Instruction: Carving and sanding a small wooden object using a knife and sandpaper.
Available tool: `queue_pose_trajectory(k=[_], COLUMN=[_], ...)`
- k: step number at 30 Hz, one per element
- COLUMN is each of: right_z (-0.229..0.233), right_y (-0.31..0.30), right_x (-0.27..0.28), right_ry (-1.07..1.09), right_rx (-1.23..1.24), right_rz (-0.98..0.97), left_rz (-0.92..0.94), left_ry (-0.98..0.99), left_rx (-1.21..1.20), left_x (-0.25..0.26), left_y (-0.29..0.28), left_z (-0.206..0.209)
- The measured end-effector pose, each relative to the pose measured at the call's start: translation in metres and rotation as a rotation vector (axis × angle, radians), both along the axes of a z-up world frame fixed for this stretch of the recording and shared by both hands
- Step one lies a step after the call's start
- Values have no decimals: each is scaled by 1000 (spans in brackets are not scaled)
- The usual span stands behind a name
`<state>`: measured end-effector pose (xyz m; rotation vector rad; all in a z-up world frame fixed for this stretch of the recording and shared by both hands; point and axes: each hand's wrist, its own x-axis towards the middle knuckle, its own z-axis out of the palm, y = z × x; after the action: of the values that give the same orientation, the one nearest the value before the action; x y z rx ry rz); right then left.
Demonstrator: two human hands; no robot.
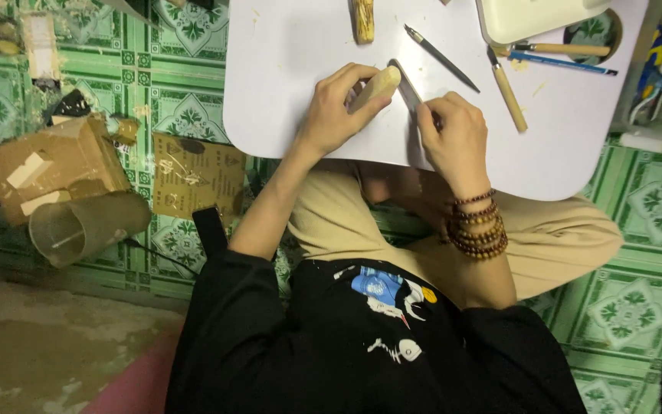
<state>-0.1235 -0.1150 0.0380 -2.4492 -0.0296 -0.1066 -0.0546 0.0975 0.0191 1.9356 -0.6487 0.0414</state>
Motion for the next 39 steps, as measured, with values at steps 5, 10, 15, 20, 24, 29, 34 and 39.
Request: queue_pose_trajectory(k=[5, 10, 15, 20, 24, 29, 34, 39], right_z=[11, 17, 28, 38, 23, 20, 21, 27], right_y=[-3, -9, 1, 12, 9, 0, -7, -10], right_x=[1, -19, -50, -70, -76, -83, -86, -83], right_ry=[-75, -219, 148, 120, 110, 35, 7, -61], right_rx=[-32, 233, 600, 591, 640, 701, 820, 766], right_rz=[22, 159, 225, 204, 123, 90, 98, 123], left_rz=[-39, -106, -184, -318, -395, -145, -162, 36], left_ry=[257, 333, 381, 281, 183, -209, -326, -548], left_rx=[-189, -305, -321, -304, -277, 195, 597, 592], left_x=[-13, -27, -50, -60, -49, -20, -12, -14], left_y=[-1, -5, -5, -3, -8, -12, -17, -22], left_z=[17, 13, 31, 31, 31, -17, -32, -25])
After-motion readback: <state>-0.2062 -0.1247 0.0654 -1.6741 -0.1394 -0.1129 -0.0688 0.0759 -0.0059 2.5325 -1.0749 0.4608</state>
